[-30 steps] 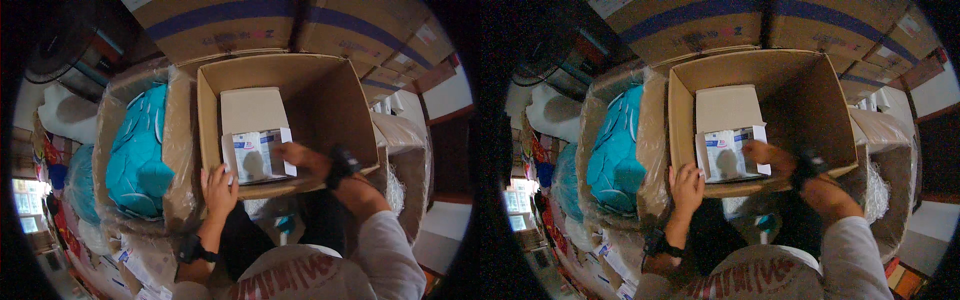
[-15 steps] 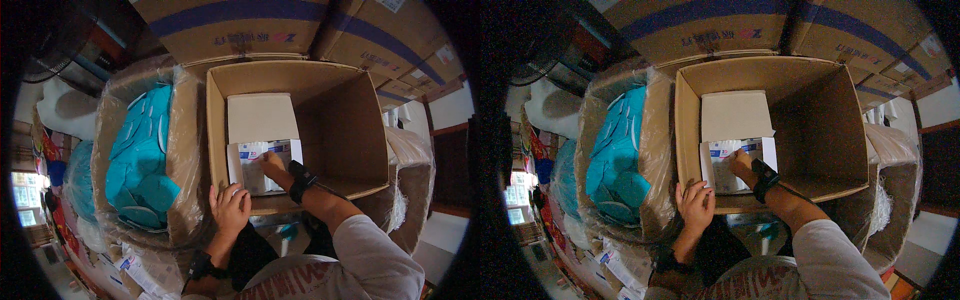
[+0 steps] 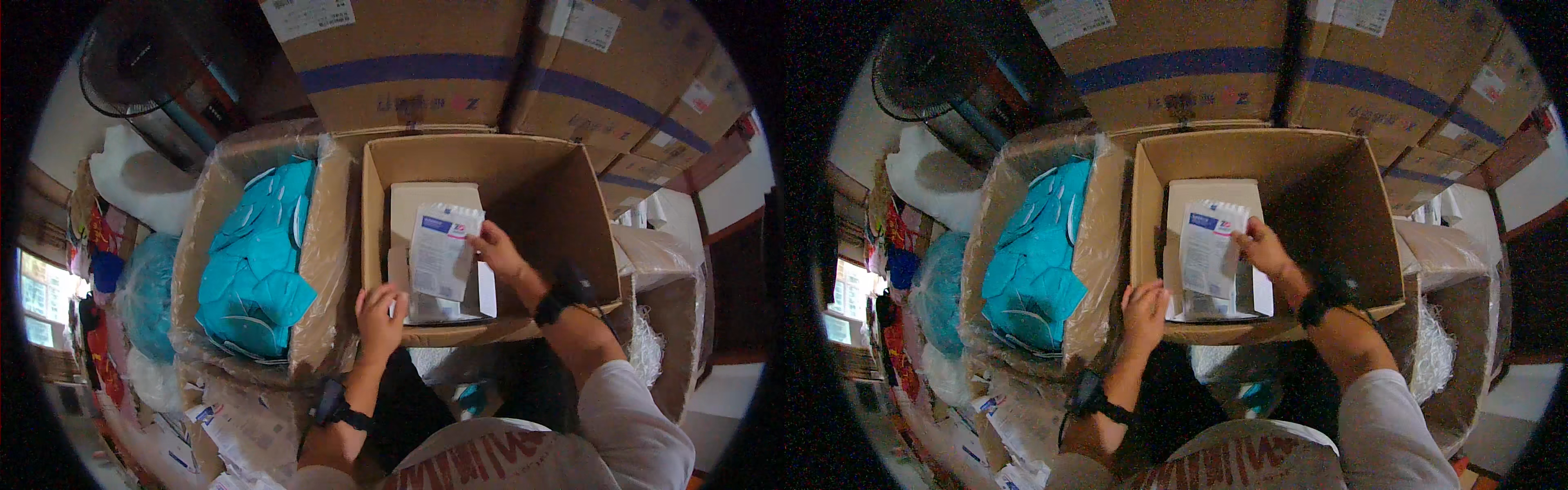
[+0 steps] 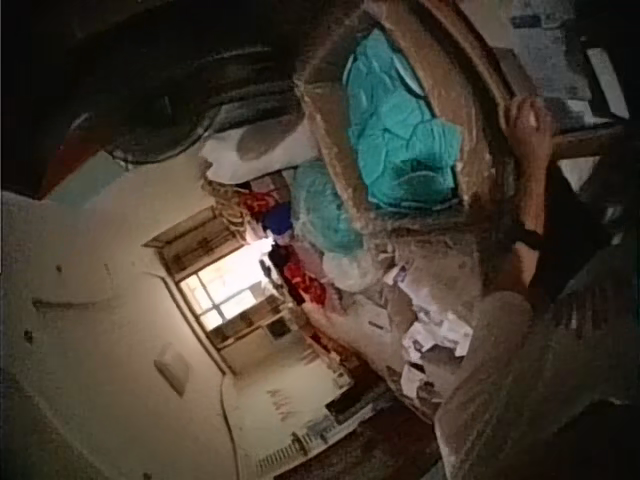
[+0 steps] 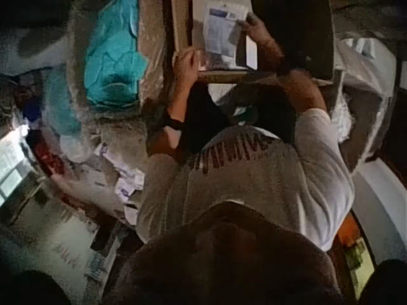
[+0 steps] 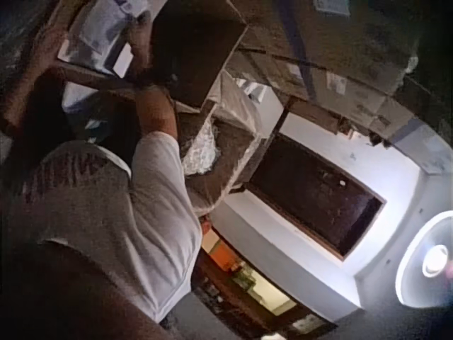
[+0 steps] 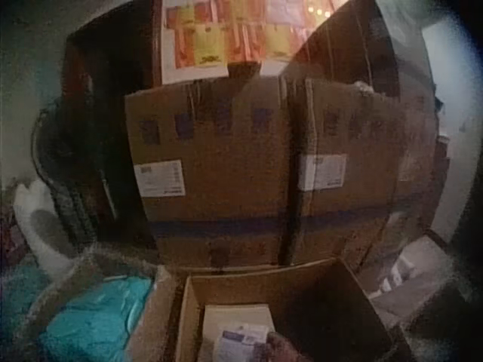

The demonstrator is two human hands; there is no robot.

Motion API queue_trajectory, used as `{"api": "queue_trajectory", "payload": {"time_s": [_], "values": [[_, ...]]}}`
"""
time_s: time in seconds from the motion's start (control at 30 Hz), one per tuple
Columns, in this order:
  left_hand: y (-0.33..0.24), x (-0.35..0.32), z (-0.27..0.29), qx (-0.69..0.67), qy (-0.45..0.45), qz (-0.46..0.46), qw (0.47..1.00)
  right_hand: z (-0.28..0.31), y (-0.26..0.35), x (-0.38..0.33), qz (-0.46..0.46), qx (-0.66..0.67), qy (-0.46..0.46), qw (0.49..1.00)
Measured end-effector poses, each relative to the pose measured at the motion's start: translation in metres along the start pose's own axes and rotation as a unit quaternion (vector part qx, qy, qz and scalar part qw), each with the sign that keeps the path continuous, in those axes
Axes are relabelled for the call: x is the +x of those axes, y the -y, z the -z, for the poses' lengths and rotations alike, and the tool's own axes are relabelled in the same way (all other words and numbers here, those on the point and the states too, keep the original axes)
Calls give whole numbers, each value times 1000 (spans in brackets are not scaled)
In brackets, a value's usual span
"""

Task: The recorder is packing N95 masks into a cardboard box.

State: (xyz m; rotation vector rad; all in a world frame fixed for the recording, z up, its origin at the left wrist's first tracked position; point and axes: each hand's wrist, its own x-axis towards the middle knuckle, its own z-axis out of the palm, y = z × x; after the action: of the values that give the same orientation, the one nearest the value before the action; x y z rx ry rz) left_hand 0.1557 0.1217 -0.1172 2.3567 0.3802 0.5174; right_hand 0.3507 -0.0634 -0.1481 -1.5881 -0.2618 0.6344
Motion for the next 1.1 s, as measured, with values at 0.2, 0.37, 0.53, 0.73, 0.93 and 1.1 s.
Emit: {"api": "queue_trajectory", "payload": {"time_s": [0.2, 0.37, 0.53, 0.73, 0.93, 1.1], "values": [[-62, 42, 16, -339, -33, 107, 934, 14, 101, -103, 46, 101, 31, 993], [-117, 26, 41, -403, 178, 91, 893, 10, 87, -175, 12, 116, 80, 990], [-125, -8, 80, -119, 325, -62, 936, 2, 101, -205, 194, -57, 83, 976], [-154, -38, 112, -14, 439, -163, 884, -27, 149, -224, 148, -381, 360, 839], [-152, -82, 113, 23, 499, -141, 855, -47, 134, -246, 150, -435, 463, 757], [-124, -107, 102, -161, 510, -78, 841, -55, 110, -264, 319, -524, 348, 709]]}}
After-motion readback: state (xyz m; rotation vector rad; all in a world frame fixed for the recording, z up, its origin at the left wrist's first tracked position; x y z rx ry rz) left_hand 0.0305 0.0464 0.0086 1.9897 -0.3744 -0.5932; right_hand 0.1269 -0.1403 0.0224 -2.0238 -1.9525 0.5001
